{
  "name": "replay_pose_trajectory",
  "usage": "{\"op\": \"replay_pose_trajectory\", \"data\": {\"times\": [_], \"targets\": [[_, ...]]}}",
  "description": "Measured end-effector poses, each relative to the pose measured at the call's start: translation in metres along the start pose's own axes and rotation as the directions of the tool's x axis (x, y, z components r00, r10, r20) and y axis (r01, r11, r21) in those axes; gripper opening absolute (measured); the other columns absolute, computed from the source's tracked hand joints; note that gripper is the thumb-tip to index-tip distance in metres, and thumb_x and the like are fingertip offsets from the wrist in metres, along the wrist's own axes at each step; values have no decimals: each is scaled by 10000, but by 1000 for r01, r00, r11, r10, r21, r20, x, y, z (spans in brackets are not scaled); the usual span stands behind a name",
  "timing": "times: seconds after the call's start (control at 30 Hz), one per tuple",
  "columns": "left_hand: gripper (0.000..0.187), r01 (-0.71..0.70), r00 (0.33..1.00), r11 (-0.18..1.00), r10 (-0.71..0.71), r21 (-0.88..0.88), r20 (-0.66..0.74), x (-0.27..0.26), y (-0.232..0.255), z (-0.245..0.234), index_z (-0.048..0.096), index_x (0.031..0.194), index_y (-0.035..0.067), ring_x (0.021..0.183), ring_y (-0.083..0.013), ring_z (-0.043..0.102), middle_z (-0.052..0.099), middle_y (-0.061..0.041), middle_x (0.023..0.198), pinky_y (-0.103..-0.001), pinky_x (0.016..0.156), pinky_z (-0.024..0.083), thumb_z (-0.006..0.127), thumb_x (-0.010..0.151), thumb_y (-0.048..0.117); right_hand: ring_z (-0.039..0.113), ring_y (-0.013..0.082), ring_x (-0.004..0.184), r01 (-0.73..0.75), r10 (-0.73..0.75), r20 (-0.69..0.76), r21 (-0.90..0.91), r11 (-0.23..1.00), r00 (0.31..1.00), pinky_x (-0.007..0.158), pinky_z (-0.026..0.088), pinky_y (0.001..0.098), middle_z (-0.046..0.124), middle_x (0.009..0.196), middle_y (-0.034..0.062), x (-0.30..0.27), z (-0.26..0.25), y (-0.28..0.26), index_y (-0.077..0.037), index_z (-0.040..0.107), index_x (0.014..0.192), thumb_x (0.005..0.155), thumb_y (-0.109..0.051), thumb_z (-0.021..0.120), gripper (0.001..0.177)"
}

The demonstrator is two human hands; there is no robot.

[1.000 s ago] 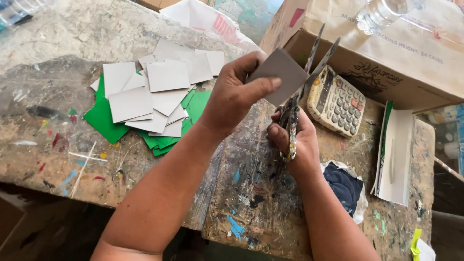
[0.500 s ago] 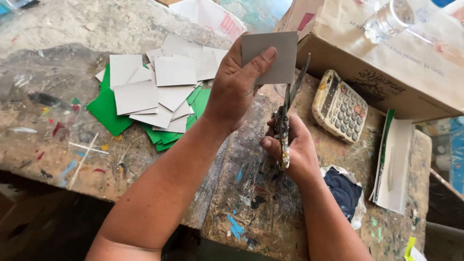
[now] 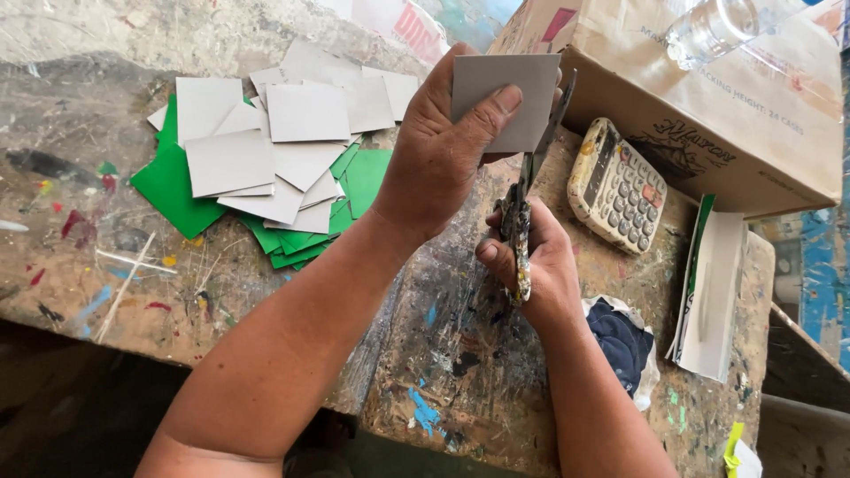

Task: Cutting cardboard sheets into small rectangular labels using scissors at a workbench

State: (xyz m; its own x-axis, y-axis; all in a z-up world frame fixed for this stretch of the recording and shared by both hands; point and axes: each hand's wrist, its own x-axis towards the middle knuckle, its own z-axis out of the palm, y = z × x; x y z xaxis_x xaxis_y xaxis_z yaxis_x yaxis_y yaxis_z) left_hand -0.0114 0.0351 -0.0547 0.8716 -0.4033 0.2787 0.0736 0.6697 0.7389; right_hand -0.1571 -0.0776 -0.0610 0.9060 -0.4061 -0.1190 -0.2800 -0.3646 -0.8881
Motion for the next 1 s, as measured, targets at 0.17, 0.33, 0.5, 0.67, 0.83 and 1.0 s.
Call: {"op": "replay_pose_trajectory", "data": {"times": [0.17,0.33,0.5,0.67,0.83,1.0], "targets": [[208,-11,999,1000,11,17,33,-2,3,1,608,1188,159,1038,-170,607,594,-21,1116,-319,881,619,698,1048,283,575,92,848,29,-32,-29,-80,996,999,784,461,287,667,952,-33,0,-2,2,-140,697,1079,781,-517,805,493],[141,-12,1000,999,12,-50,10,-2,3,2,608,1113,198,961,-121,576,575,17,1051,-306,847,609,713,1034,249,569,99,801,90,-92,-24,-79,993,995,752,469,288,647,873,-30,0,-1,3,-142,692,1039,819,-527,803,458],[130,-25,1000,997,26,-71,10,-2,3,3,615,1108,182,954,-115,589,588,18,1036,-291,853,613,714,1038,229,558,92,759,93,-96,-37,-74,993,995,711,465,279,660,833,-34,0,0,3,-139,696,992,827,-484,836,407],[137,-17,1000,997,18,-76,8,-2,2,3,619,1125,183,962,-113,611,601,17,1045,-278,851,600,717,1040,228,535,88,700,84,-87,-51,-65,994,995,646,450,273,632,768,-38,0,2,6,-139,699,926,840,-392,874,319],[213,-1,1000,1000,1,-12,13,-4,4,1,635,1202,169,984,-138,594,603,4,1076,-301,845,591,714,1045,287,562,91,697,108,-113,-71,-63,992,991,619,469,272,642,759,-29,0,3,4,-126,698,880,829,-383,891,325],[195,-12,1000,1000,12,-23,-18,-3,5,4,622,1163,155,927,-105,582,593,22,1003,-285,822,609,724,1028,253,571,88,652,96,-98,-85,-30,995,992,569,473,270,678,738,-12,-3,6,-1,-115,700,873,841,-354,890,308]]}}
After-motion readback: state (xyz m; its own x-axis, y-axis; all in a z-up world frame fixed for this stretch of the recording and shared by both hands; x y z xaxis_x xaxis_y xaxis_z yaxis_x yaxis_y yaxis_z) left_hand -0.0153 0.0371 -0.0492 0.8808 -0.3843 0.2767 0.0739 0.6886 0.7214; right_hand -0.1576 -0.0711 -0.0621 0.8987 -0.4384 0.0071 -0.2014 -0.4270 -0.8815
